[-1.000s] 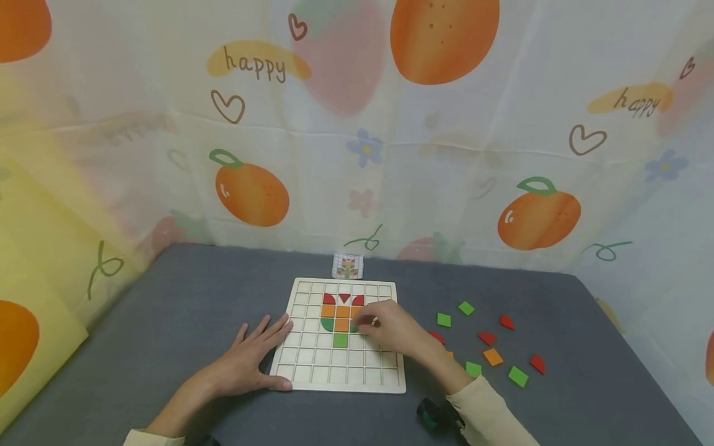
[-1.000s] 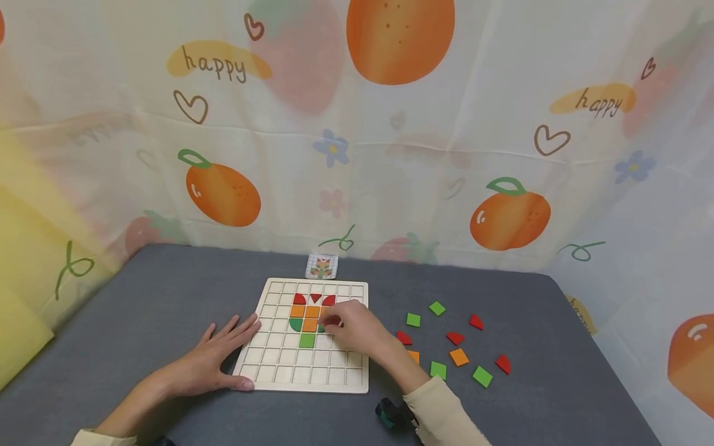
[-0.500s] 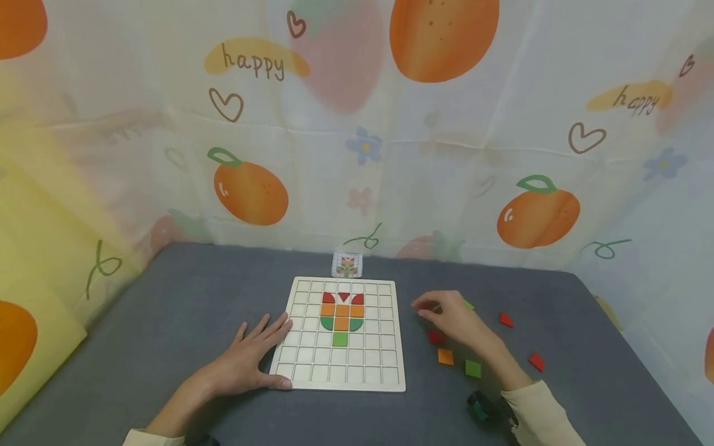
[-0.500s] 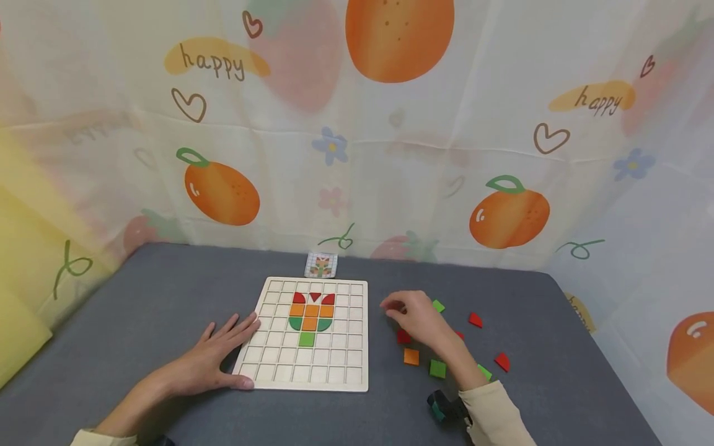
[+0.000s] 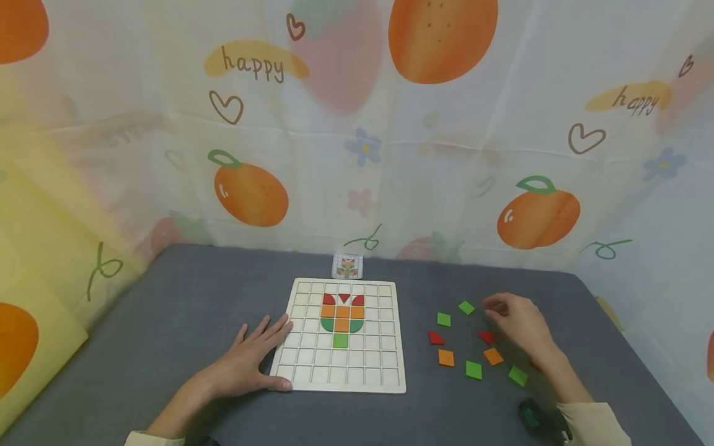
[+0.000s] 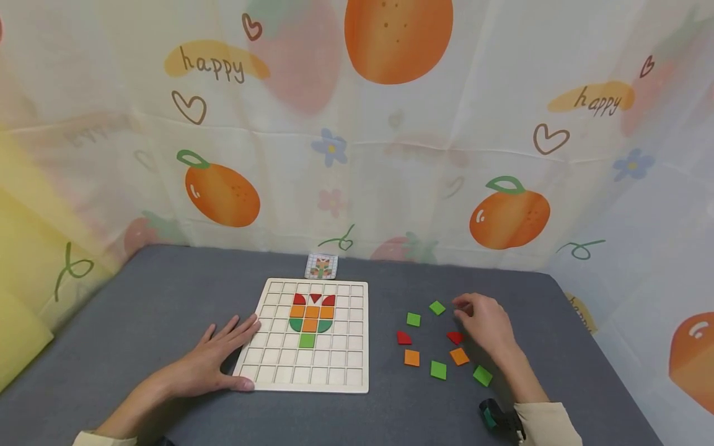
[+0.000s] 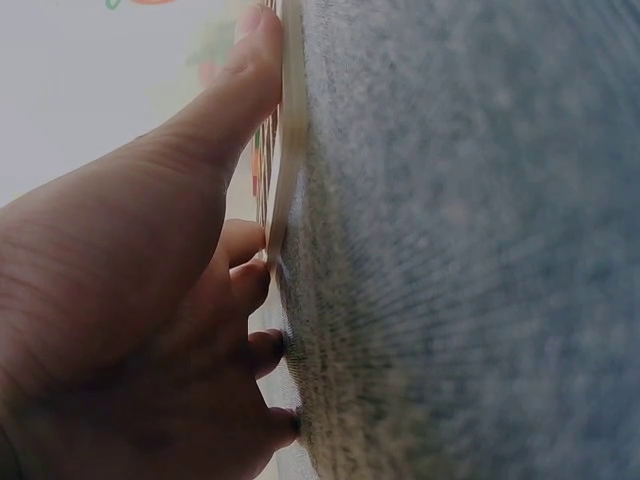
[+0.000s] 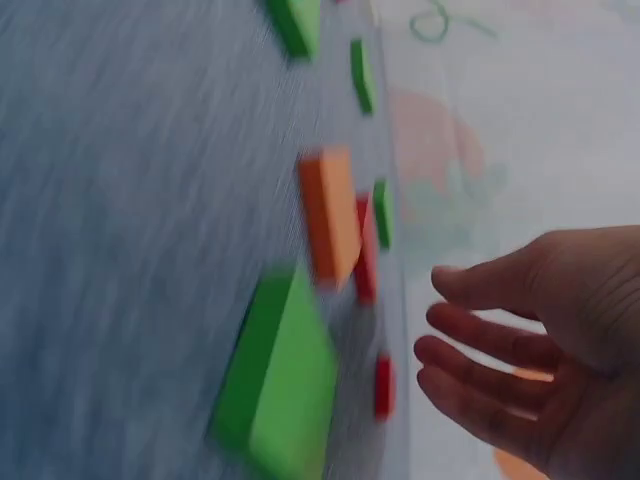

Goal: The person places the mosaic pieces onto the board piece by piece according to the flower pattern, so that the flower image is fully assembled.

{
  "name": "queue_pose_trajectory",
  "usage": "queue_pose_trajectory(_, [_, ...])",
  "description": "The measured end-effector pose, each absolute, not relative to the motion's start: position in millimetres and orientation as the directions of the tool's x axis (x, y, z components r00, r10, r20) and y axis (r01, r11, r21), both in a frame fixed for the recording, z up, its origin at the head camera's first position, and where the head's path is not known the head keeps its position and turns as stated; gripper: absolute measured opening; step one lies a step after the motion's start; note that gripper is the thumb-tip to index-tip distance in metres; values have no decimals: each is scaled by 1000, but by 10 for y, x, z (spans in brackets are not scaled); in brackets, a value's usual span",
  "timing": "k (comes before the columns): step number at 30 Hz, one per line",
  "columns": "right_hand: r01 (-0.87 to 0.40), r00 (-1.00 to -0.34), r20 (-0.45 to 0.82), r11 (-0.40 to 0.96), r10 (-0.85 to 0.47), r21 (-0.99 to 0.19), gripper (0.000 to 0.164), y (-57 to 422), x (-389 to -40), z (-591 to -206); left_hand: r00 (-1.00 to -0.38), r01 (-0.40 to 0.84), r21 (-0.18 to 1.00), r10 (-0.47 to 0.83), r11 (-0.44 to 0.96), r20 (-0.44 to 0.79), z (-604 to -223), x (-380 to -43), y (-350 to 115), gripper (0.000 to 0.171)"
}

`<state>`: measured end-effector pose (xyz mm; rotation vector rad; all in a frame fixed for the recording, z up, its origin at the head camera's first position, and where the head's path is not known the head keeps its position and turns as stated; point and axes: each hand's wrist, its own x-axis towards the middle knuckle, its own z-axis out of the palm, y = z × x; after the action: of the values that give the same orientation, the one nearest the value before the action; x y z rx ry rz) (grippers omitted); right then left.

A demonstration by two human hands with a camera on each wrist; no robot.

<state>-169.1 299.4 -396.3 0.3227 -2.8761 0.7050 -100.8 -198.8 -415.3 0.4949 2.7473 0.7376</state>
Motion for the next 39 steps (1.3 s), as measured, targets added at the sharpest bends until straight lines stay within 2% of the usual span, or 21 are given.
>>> queue_pose_trajectory(5, [-176, -974, 206, 890, -96, -421, 25, 3228, -1626, -4016, -909, 264, 527, 391, 808, -146, -4146, -1004, -1984, 112])
queue_pose_trajectory(13, [-142, -983, 166, 895, -77, -424, 35, 3375, -1585, -4060, -909, 258, 531, 389, 807, -151, -4143, -998, -1988, 111])
queue_pose_trajectory(26, [-191, -972, 208, 891, -112, -411, 20, 3249, -1653, -4069, -907, 268, 533, 397, 802, -141, -4125, -982, -1989, 110])
queue_pose_trajectory(34, [-277, -952, 245, 854, -182, -441, 20, 3219, -1668, -4084, -910, 256, 530, 387, 808, -151, -4139, -986, -1995, 111])
queue_pose_trajectory(39, [-285, -950, 251, 842, -185, -459, 17, 3242, -1655, -4106, -908, 260, 528, 391, 808, -150, -4144, -1002, -1989, 112])
